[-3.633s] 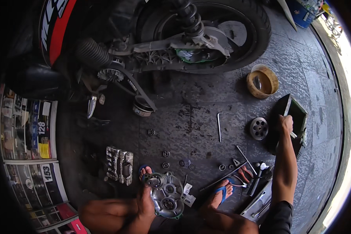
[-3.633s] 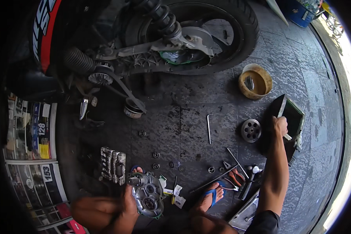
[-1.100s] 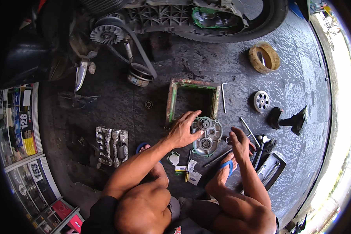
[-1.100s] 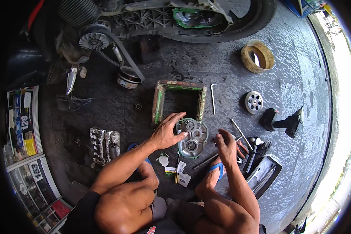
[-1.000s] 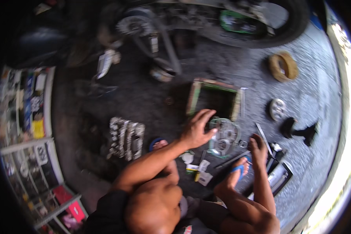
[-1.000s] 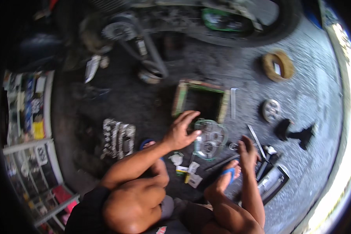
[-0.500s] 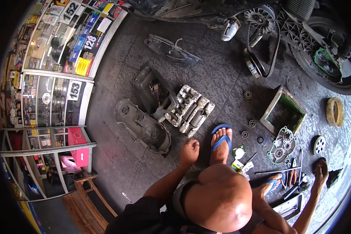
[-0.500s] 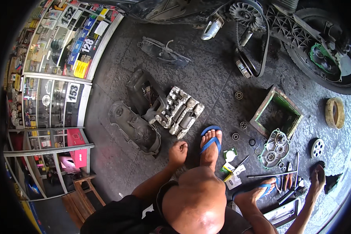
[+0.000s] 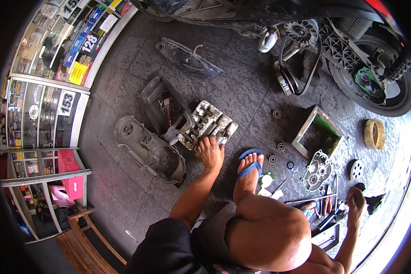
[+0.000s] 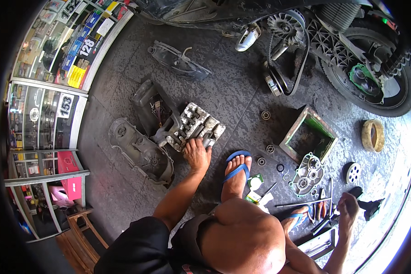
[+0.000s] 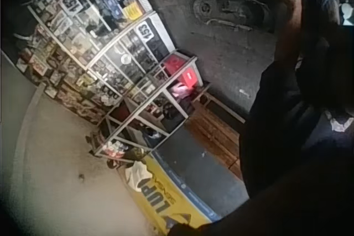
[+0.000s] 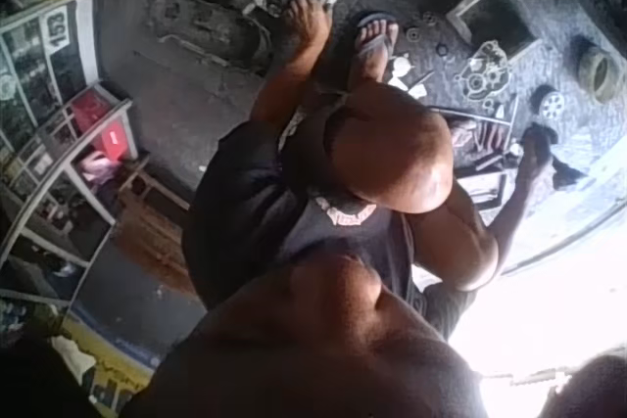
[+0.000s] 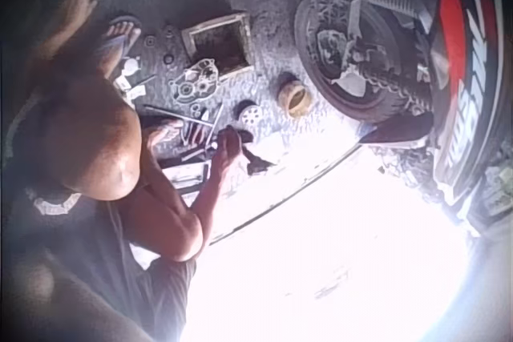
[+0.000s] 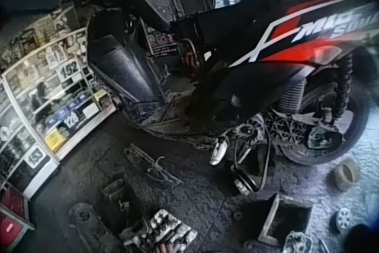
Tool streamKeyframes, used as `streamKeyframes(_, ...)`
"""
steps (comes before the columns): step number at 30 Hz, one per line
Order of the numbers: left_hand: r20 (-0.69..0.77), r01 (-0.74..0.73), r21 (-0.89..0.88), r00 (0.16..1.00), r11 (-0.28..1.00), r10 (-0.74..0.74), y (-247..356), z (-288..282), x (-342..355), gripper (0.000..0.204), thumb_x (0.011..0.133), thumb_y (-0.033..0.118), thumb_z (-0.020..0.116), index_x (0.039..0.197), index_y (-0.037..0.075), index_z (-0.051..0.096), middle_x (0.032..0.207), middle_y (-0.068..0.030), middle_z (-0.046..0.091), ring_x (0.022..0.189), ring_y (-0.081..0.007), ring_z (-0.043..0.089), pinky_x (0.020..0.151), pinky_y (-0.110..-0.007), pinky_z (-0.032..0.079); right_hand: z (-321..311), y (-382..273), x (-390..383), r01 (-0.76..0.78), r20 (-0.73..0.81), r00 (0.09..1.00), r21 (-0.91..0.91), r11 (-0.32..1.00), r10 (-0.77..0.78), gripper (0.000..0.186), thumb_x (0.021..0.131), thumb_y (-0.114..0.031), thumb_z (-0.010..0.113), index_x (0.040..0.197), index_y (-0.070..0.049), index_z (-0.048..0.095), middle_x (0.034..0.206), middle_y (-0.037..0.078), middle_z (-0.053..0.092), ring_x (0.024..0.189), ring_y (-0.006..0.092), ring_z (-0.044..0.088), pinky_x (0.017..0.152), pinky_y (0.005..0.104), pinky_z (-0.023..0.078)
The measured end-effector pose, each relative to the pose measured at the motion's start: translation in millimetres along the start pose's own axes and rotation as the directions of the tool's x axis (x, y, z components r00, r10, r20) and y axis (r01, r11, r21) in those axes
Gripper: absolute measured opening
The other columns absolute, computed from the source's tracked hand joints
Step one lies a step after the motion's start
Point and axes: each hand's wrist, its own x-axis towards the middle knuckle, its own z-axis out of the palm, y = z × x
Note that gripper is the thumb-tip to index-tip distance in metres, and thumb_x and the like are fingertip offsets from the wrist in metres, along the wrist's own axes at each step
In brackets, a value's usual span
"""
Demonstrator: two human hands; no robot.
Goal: The person cleans and reassembles motorcycle engine components by hand, using a hammer to seat parts and pliers to work on small fittings.
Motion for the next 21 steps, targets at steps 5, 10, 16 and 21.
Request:
streamKeyframes(5,-0.078,0.016,-0.093,0.997,0.996,-0.023,-1.3,4.6,2.9,0.047,0.075,0.029,0.084,0.111,0.009,0.062,0.107,-0.0122,0.059,0.105,-0.0335,0.058,0.092,-0.047,0.045,3.0,20.1,-0.7,-0.056,-0.025,0.998,-0.050,0.997,0.055,0.043,0.095,-0.033,0.072,0.119,0.002,0.065,0.088,0.001,0.062,0.073,0.0090,0.056,0.064,0.0256,0.046)
streamKeyframes(10,-0.198,-0.033,-0.299,0.980,0.954,-0.028,-10.4,12.3,-0.2,0.044,0.075,0.025,0.082,0.107,0.003,0.060,0.104,-0.0169,0.059,0.104,-0.0389,0.057,0.092,-0.051,0.046,2.7,25.3,-4.4,-0.058,-0.047,0.997,-0.096,0.994,0.054,0.047,0.097,-0.035,0.070,0.124,0.002,0.063,0.097,0.005,0.067,0.077,0.0119,0.061,0.069,0.0274,0.051)
streamKeyframes(16,-0.244,-0.056,-0.533,0.966,0.844,-0.090,-18.3,17.8,2.3,0.051,0.077,0.017,0.080,0.116,-0.001,0.052,0.106,-0.0218,0.056,0.105,-0.0436,0.056,0.093,-0.052,0.046,5.5,19.9,-9.1,-0.081,-0.027,0.996,-0.069,0.994,0.080,0.049,0.097,-0.034,0.068,0.124,0.007,0.064,0.104,0.010,0.070,0.084,0.0146,0.063,0.075,0.0307,0.051)
streamKeyframes(21,-0.168,0.024,-0.681,0.968,0.732,-0.189,-15.5,4.0,7.0,0.054,0.082,0.017,0.078,0.122,-0.003,0.049,0.108,-0.0212,0.057,0.104,-0.0379,0.058,0.093,-0.048,0.047,8.9,16.7,-8.4,-0.111,-0.014,0.994,-0.057,0.992,0.110,0.046,0.098,-0.032,0.068,0.122,0.006,0.064,0.103,0.010,0.070,0.085,0.0149,0.063,0.076,0.0314,0.052)
